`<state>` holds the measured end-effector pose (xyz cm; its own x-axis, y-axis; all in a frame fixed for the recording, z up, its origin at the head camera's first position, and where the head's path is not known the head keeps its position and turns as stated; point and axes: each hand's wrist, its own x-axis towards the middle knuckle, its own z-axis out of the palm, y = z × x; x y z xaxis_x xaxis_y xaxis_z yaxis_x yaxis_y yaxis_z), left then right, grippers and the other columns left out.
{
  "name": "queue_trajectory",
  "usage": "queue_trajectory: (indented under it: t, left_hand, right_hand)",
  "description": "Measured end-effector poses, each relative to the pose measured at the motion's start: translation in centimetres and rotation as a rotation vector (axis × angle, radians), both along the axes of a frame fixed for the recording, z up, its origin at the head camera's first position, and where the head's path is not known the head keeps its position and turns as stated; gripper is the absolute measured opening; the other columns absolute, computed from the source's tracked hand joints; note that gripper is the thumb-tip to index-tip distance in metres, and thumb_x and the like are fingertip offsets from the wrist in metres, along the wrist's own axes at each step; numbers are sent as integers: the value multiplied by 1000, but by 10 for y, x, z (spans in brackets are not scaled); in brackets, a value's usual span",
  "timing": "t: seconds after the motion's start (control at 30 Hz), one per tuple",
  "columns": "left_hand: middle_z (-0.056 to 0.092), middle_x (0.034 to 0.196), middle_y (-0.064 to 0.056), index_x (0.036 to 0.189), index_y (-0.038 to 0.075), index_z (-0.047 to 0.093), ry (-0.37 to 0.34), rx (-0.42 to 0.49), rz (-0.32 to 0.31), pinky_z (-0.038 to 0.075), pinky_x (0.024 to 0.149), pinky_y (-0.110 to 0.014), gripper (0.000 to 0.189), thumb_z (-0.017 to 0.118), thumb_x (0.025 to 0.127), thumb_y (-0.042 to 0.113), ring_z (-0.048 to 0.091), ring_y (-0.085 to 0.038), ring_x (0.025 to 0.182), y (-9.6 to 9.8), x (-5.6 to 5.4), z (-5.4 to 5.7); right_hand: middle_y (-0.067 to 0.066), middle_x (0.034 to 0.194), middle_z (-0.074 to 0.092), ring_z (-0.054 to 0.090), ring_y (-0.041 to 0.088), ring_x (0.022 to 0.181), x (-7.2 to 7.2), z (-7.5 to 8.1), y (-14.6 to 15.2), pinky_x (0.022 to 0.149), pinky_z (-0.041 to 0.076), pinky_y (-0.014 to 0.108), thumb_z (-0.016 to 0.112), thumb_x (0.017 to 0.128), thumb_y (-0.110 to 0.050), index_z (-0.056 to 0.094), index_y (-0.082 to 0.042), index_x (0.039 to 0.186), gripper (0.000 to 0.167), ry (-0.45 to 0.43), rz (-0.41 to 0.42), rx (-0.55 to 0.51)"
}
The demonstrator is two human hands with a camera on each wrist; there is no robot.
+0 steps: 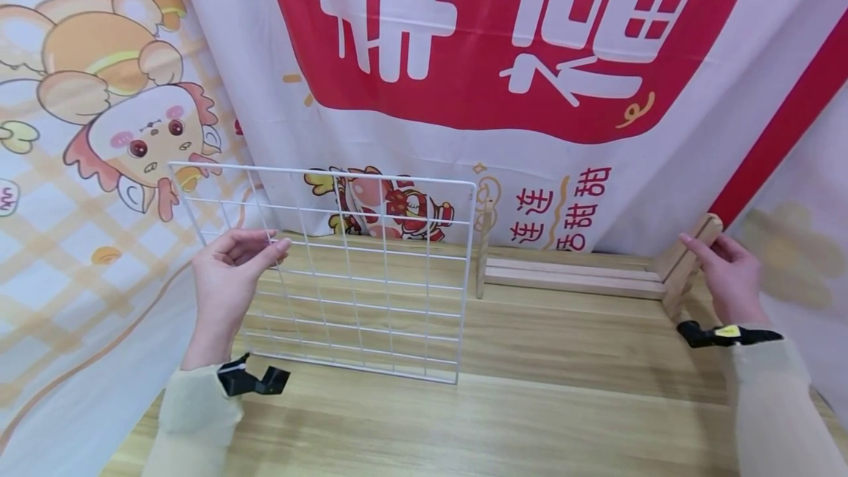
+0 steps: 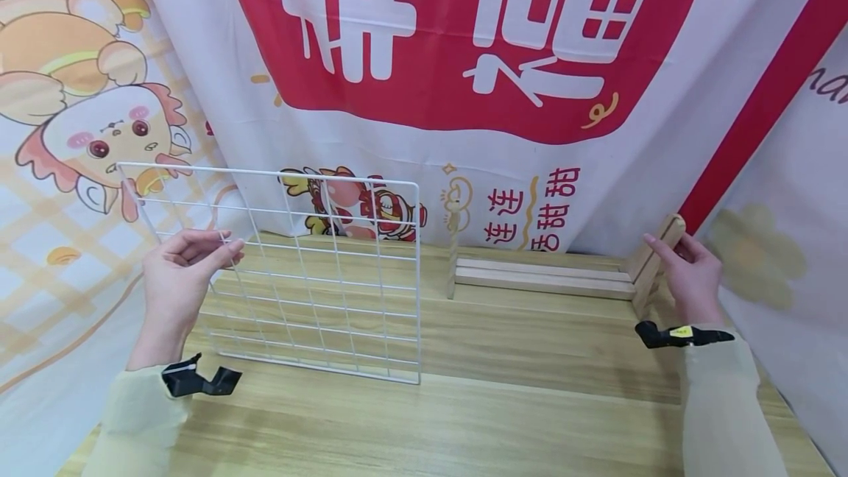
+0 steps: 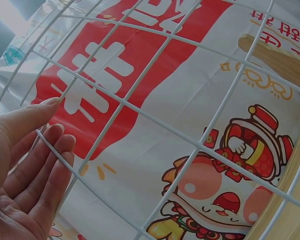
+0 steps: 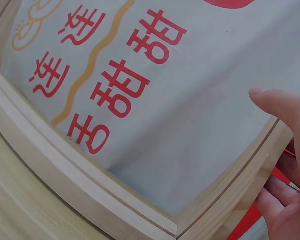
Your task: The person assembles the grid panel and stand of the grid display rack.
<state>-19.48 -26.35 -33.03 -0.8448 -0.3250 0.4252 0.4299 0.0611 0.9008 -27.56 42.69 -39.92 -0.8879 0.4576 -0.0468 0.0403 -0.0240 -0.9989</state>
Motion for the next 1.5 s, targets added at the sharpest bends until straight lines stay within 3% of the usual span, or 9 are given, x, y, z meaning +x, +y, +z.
queue_trajectory:
  t: [0.27, 0.47, 0.63, 0.77, 1.17, 1.5]
  left_hand:
    - [76, 93, -9, 104, -9, 70, 6, 0, -2, 61, 71, -24, 28, 85, 82, -1, 73, -17, 75, 1, -1, 1]
    - [76, 93, -9, 103, -8, 71, 4, 3, -3, 61, 70, -24, 27, 85, 82, 0, 73, -17, 74, 0, -1, 0]
    - [76, 94, -10, 105, -8, 71, -8, -1, 0, 61, 71, -24, 29, 86, 81, 2, 73, -17, 75, -1, -1, 0]
    - [76, 94, -9, 105, -7, 71, -14, 3, -2, 61, 72, -24, 29, 86, 81, 2, 73, -17, 75, -1, 0, 0]
    - [76, 93, -7, 104, -4, 72, -24, -8, 1, 61, 72, -24, 27, 86, 82, 3, 73, -16, 75, -1, -1, 0]
    - [76, 94, -7, 104, -4, 72, -26, -3, -5, 61, 72, -25, 28, 86, 81, 3, 73, -16, 76, -1, -2, 0]
  right_hand:
    - [-6, 136, 51, 52, 2, 109, 9, -1, 6, 94, 45, 9, 81, 89, -34, 41, -16, 157, 80, 53, 105, 12]
    - [-10, 134, 57, 63, -9, 95, 15, -1, 15, 84, 50, 11, 75, 95, -18, 49, -18, 150, 62, 150, 228, -129]
    - [-14, 113, 69, 68, -2, 94, 18, 4, 18, 79, 56, 15, 69, 98, -6, 72, -22, 128, 34, 198, 308, -236]
    - [-6, 104, 75, 71, 4, 94, 20, 4, 21, 78, 58, 19, 63, 100, 0, 78, -19, 111, 26, 225, 370, -312]
    - [-6, 105, 75, 71, 5, 93, 27, 7, 22, 75, 60, 21, 62, 100, 1, 79, -17, 109, 26, 212, 382, -323]
    - [-15, 104, 72, 67, -2, 93, 32, 14, 9, 74, 58, 17, 69, 97, -5, 74, -26, 106, 24, 143, 346, -175]
